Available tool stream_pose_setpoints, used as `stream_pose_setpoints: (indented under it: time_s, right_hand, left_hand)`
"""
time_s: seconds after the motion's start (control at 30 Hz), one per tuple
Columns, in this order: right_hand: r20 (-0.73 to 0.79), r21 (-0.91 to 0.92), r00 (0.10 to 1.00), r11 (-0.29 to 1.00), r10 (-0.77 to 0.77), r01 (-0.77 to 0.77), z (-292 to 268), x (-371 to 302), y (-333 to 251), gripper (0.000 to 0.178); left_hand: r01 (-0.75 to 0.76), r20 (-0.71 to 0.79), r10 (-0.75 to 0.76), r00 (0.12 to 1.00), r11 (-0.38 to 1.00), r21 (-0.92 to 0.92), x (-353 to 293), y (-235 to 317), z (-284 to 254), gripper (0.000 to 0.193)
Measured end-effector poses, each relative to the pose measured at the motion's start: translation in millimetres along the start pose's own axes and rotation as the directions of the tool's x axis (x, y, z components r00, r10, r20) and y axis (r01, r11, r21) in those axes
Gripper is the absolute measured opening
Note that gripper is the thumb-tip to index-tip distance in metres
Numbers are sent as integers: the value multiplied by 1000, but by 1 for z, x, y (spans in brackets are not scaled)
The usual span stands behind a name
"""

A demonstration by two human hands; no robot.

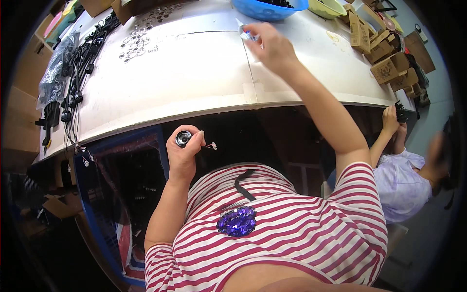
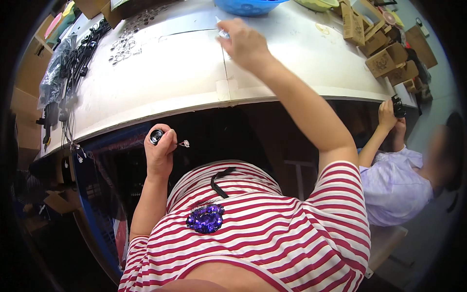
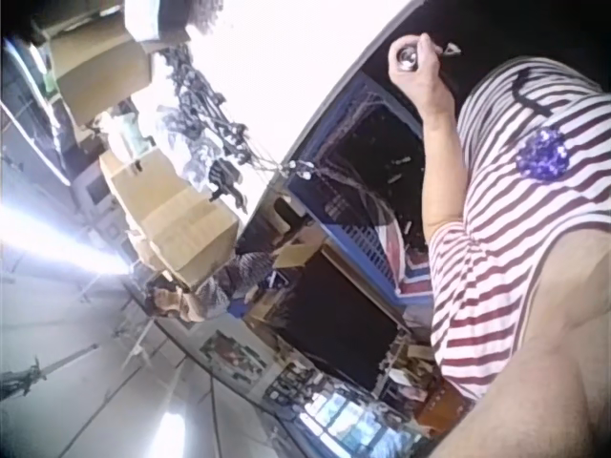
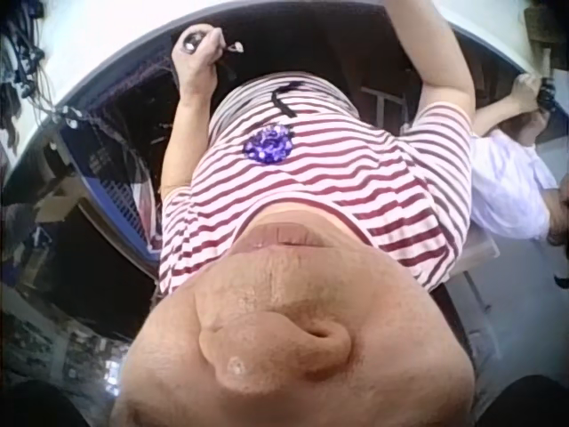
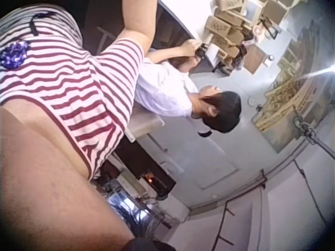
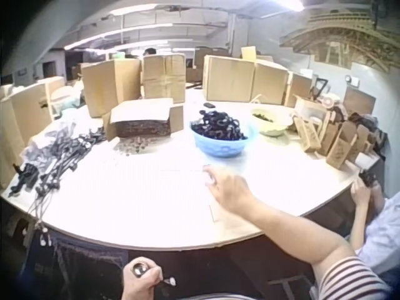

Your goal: The person assembles small electronic components at a workbench. They repeatedly pick up a black cylindrical housing, insert a small LED module, apply glue from a tube, and secure a cap. The process is repeated for multiple units throughout the clip.

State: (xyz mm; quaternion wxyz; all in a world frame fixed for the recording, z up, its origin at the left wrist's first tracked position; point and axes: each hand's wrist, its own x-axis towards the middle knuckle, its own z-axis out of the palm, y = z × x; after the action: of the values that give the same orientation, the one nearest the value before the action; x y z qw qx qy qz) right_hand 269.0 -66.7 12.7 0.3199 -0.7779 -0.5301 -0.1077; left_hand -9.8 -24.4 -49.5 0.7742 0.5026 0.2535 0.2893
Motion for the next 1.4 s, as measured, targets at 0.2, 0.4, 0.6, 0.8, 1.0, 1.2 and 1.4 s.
stream_pose_setpoints:
  time_s: [0.2, 0.4, 0.6, 0.8, 1.0, 1.2, 1.4]
  right_hand:
    - [194, 8, 916, 933, 353, -361, 27, 46, 45, 35]
    - [348, 645, 936, 713, 47, -276, 4, -12, -39, 22]
    - [492, 823, 869, 304, 41, -480, -7, -84, -98, 18]
    - [265, 578, 963, 808, -53, -115, 3, -95, -103, 20]
    - [212, 585, 972, 810, -105, -40, 7, -96, -107, 23]
    - [274, 658, 957, 745, -100, -111, 6, -97, -112, 21]
    - [277, 723, 952, 681, -129, -118, 8, -96, -115, 19]
  left_hand:
    - [13, -38, -13, 999, 1000, -9, 8, 15, 6, 10]
    - [-3, -46, 11, 999, 984, 180, 20, 45, 23, 23]
    - [18, 101, -25, 995, 998, 64, 19, 48, 22, 20]
    - [-61, 133, 32, 991, 973, 224, 8, 45, 17, 19]
    - [3, 123, -25, 992, 984, 176, 6, 54, 15, 21]
    - [23, 147, -40, 988, 993, 113, 5, 52, 11, 17]
    - [20, 149, -38, 988, 992, 121, 2, 56, 9, 14]
